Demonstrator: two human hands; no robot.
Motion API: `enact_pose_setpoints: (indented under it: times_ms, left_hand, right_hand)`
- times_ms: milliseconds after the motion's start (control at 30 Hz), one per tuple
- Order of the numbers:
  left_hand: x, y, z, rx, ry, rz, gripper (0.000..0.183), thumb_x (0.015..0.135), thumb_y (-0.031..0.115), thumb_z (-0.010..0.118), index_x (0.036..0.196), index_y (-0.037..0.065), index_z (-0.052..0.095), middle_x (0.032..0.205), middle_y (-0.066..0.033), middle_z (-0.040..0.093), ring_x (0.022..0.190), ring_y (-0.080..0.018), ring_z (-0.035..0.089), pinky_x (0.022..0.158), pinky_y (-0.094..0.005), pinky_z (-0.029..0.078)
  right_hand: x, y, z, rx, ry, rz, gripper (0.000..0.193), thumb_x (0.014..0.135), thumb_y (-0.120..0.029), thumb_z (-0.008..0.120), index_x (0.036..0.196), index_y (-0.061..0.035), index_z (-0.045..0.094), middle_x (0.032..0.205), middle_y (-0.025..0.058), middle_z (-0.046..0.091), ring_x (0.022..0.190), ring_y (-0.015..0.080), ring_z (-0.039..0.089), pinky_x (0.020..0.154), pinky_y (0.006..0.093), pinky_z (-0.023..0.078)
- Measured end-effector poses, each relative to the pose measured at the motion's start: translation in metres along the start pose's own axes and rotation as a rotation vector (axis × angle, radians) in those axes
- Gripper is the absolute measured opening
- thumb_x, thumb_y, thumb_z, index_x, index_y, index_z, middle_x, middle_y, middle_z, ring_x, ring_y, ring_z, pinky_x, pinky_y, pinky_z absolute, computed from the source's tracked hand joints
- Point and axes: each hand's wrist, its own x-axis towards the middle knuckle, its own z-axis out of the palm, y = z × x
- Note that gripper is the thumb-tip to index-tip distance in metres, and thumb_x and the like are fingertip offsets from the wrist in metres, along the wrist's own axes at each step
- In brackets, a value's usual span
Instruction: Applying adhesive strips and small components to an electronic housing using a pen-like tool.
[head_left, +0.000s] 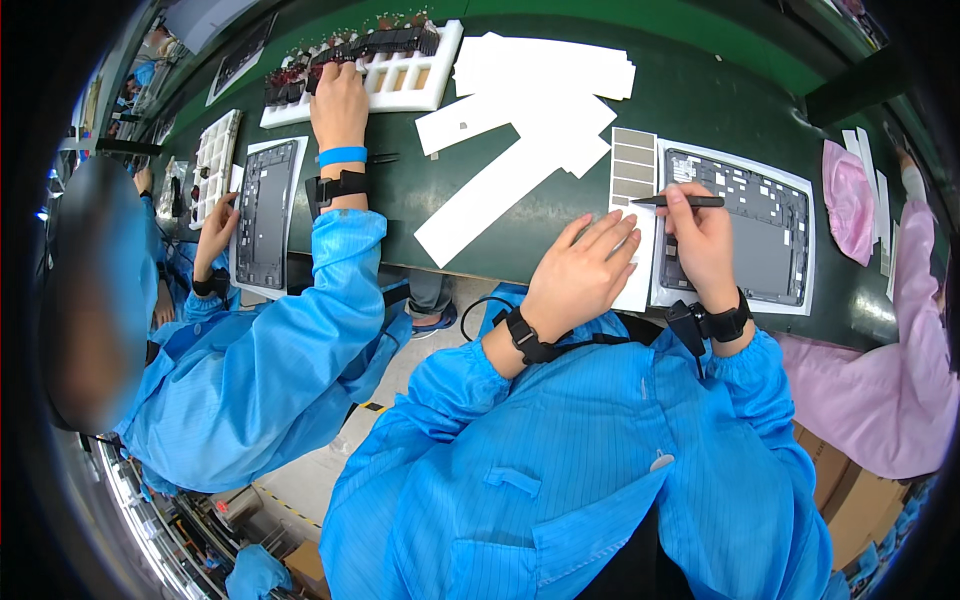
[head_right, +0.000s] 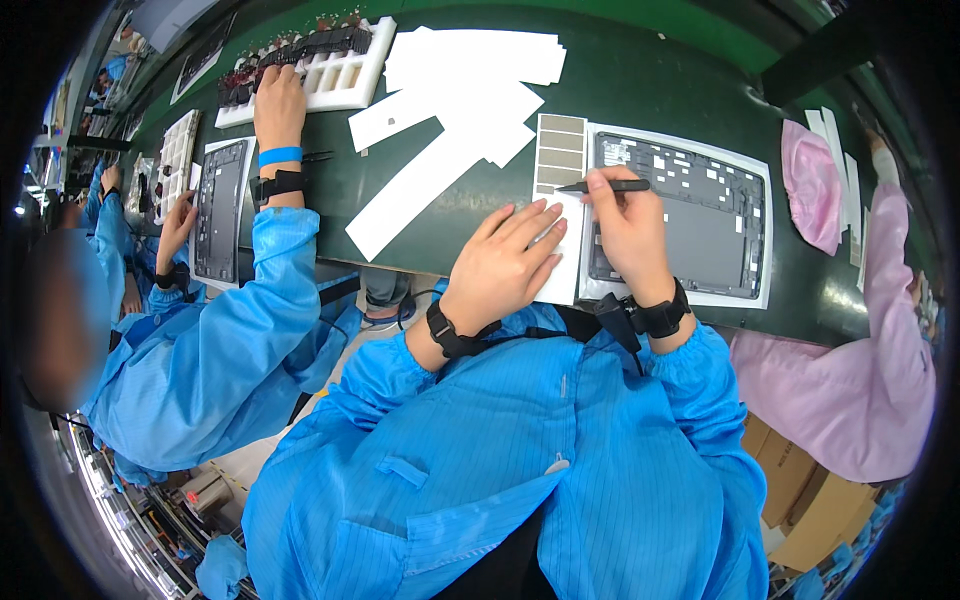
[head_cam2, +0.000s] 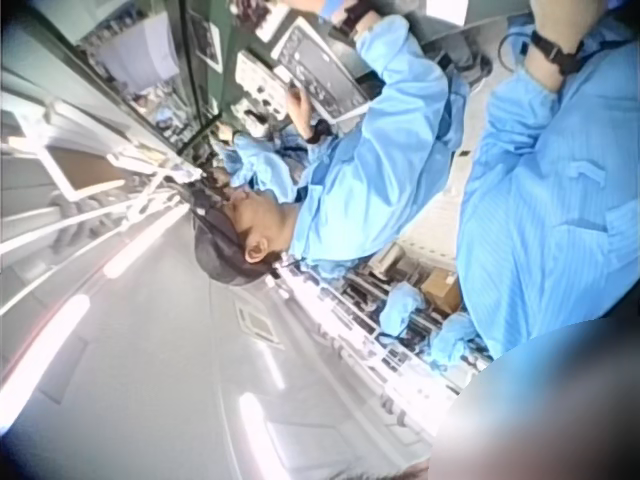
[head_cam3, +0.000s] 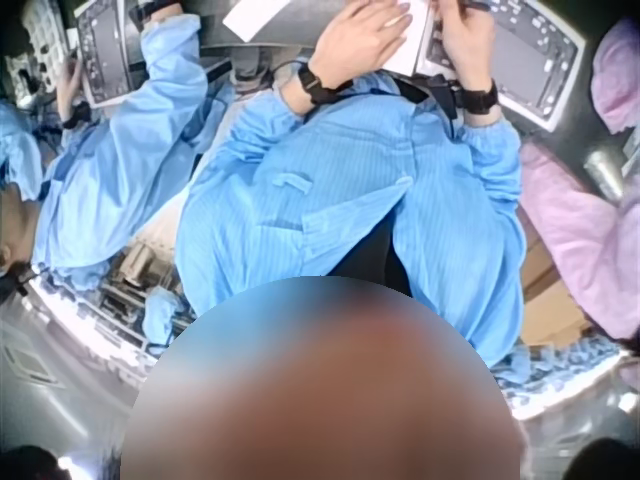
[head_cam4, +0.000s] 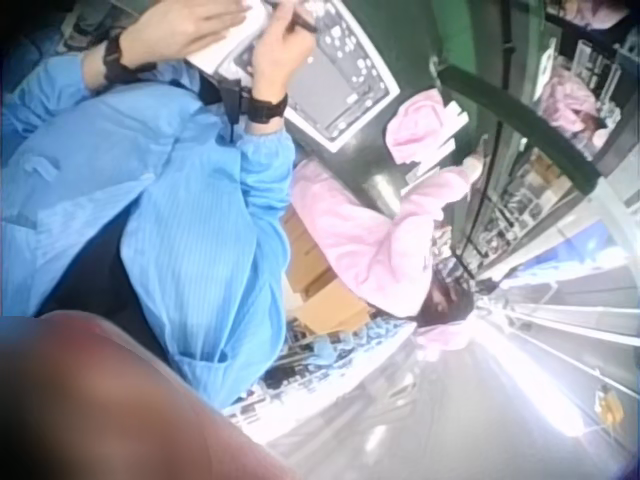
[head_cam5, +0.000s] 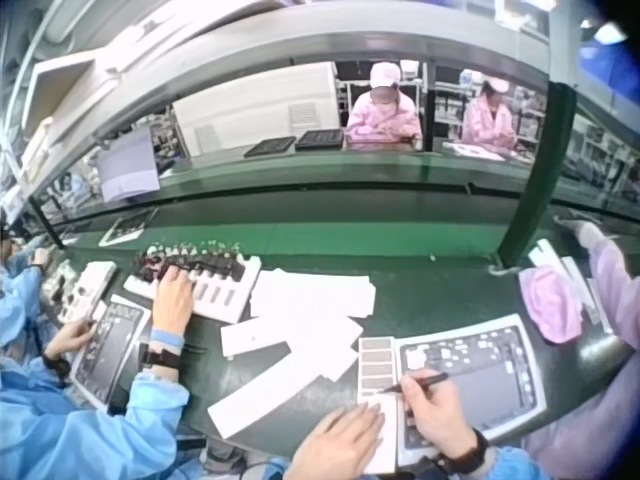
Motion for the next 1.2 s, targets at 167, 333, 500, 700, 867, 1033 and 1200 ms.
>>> enact_pose_setpoints:
  times_ms: [167, 333, 500, 700, 867, 1033, 1200]
  left_hand:
    - [0.0, 0.001, 0.001, 0.005, 0.005, -0.002, 0.033, 0.087, 0.018, 0.063, 0.118, 0.004, 0.064, 0.126, -0.0098, 0.061, 0.123, -0.0262, 0.054, 0.103, -0.0432, 0.042]
    - [0.002, 0.003, 0.001, -0.015, -0.011, -0.008, 0.032, 0.087, 0.017, 0.064, 0.117, 0.005, 0.065, 0.126, -0.0095, 0.061, 0.123, -0.0266, 0.054, 0.103, -0.0433, 0.042]
    - [0.004, 0.004, -0.002, -0.096, -0.04, -0.093, 0.032, 0.087, 0.018, 0.066, 0.116, 0.005, 0.064, 0.128, -0.0114, 0.06, 0.122, -0.0289, 0.055, 0.105, -0.0444, 0.042]
    - [0.036, 0.049, -0.022, 0.009, -0.027, -0.074, 0.022, 0.085, 0.015, 0.067, 0.104, 0.004, 0.066, 0.122, -0.0125, 0.061, 0.123, -0.0341, 0.053, 0.102, -0.0468, 0.041]
    - [0.062, 0.085, -0.002, -0.12, -0.067, 0.012, 0.018, 0.082, 0.011, 0.068, 0.098, 0.003, 0.065, 0.112, -0.0116, 0.062, 0.108, -0.0319, 0.059, 0.09, -0.0407, 0.047]
    - [0.082, 0.132, 0.03, -0.19, -0.149, 0.089, 0.022, 0.081, 0.013, 0.069, 0.1, 0.002, 0.064, 0.109, -0.0127, 0.061, 0.103, -0.0314, 0.059, 0.087, -0.0396, 0.048]
    - [0.105, 0.163, 0.059, -0.164, -0.27, 0.151, 0.027, 0.082, 0.016, 0.068, 0.102, 0.0, 0.06, 0.112, -0.0143, 0.059, 0.104, -0.0314, 0.059, 0.086, -0.0391, 0.048]
  right_hand:
    - [-0.001, -0.002, 0.01, -0.078, 0.032, -0.073, 0.02, 0.097, -0.015, 0.06, 0.105, 0.0021, 0.065, 0.076, 0.0034, 0.064, 0.064, 0.0069, 0.056, 0.066, 0.0216, 0.049]
    - [-0.001, -0.01, -0.01, 0.214, 0.118, 0.001, 0.019, 0.097, -0.012, 0.059, 0.107, 0.0021, 0.066, 0.068, 0.0027, 0.061, 0.06, 0.0064, 0.055, 0.061, 0.0205, 0.048]
    - [-0.005, -0.015, -0.096, 0.194, 0.253, -0.01, 0.023, 0.098, -0.017, 0.057, 0.106, 0.0032, 0.066, 0.061, 0.0002, 0.057, 0.054, 0.0051, 0.052, 0.052, 0.0174, 0.039]
    - [-0.039, 0.026, -0.243, 0.181, 0.337, 0.002, 0.023, 0.097, -0.015, 0.057, 0.107, 0.0044, 0.064, 0.07, 0.0048, 0.065, 0.048, 0.0042, 0.046, 0.046, 0.0176, 0.033]
    - [-0.058, 0.047, -0.271, 0.248, 0.397, 0.024, 0.023, 0.096, -0.016, 0.059, 0.107, 0.0033, 0.064, 0.071, 0.0072, 0.065, 0.048, 0.004, 0.045, 0.044, 0.0175, 0.028]
    - [-0.063, 0.066, -0.29, 0.348, 0.311, 0.037, 0.023, 0.096, -0.015, 0.059, 0.107, 0.0038, 0.064, 0.069, 0.0067, 0.064, 0.049, 0.0041, 0.047, 0.045, 0.0178, 0.03]
    - [-0.059, 0.056, -0.28, 0.317, 0.298, 0.038, 0.022, 0.095, -0.015, 0.06, 0.105, 0.0042, 0.065, 0.069, 0.0046, 0.062, 0.052, 0.0043, 0.049, 0.049, 0.0178, 0.036]
